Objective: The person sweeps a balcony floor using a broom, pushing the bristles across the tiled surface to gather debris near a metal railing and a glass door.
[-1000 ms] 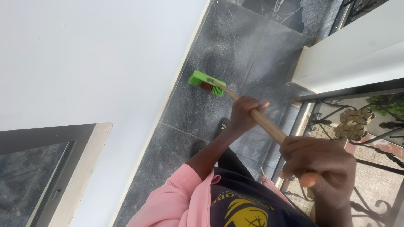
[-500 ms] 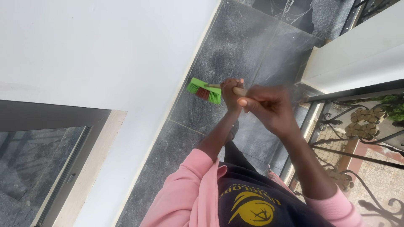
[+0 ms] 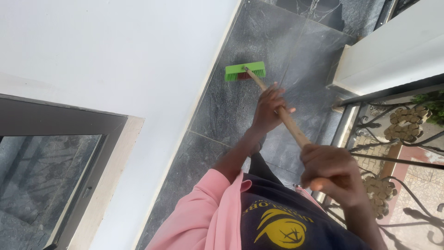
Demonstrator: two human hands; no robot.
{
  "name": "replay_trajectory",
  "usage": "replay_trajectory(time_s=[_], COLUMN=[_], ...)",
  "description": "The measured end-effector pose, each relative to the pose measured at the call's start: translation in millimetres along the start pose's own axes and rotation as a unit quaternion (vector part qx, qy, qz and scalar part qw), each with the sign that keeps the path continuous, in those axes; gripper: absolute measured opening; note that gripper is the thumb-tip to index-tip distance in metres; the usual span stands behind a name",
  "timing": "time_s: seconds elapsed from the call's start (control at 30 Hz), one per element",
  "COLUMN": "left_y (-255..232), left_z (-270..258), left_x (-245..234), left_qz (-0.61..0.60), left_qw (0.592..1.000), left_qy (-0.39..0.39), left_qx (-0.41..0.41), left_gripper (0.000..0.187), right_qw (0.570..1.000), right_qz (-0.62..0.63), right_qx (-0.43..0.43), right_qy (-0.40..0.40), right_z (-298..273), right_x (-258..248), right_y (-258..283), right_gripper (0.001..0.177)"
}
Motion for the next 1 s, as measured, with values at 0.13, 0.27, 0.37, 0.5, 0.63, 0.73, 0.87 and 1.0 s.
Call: replay_trajectory(time_s=[0.13,0.27,0.37,0.5,0.63,0.73,0.87,1.0], left_y=[-60,-97,-104,-88,-32,19,44,18], left_z=[4,-37,-60,-73,-76,-78,-59,-46], left_x=[22,39,49,70,128,153,193,233], left_qz=[-0.109,-0.201,-0.219,-0.233,-0.154,-0.093,-0.007,-0.021], left_qw=[0.986,0.950,0.936,0.942,0.938,0.941,0.963,0.942], left_qy=[0.121,0.223,0.274,0.236,0.308,0.323,0.262,0.319], left_qx=[-0.043,-0.089,-0.034,0.057,0.043,0.041,0.067,0.106], left_gripper=[0.039,0.042,0.035,0.008,0.030,0.028,0.041,0.042], right_qw=[0.995,0.969,0.949,0.954,0.972,0.858,0.902,0.746], right_qz=[-0.021,-0.021,0.048,0.056,-0.038,-0.012,-0.010,0.408], right_qx=[-0.020,0.021,0.022,0.060,0.134,0.467,0.311,0.449], right_qy=[-0.094,-0.244,-0.311,-0.290,-0.189,-0.214,-0.298,-0.274], right_z=[-41,-71,-77,-84,-88,-88,-73,-109], right_x=[-40,-31,-18,-17,-11,4,-33,-71], right_y=[77,82,55,29,-3,-81,-108,-171], right_gripper=[0.061,0.057,0.051,0.042,0.033,0.026,0.057,0.079])
Point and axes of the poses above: each hand's wrist, its own z-axis towards the middle knuckle, its own x-axis out of the palm, y = z × x, the point moved 6 cm from there along z, towards the middle knuckle, and after that the axes turned 8 degrees about x, right-handed, at the moved point
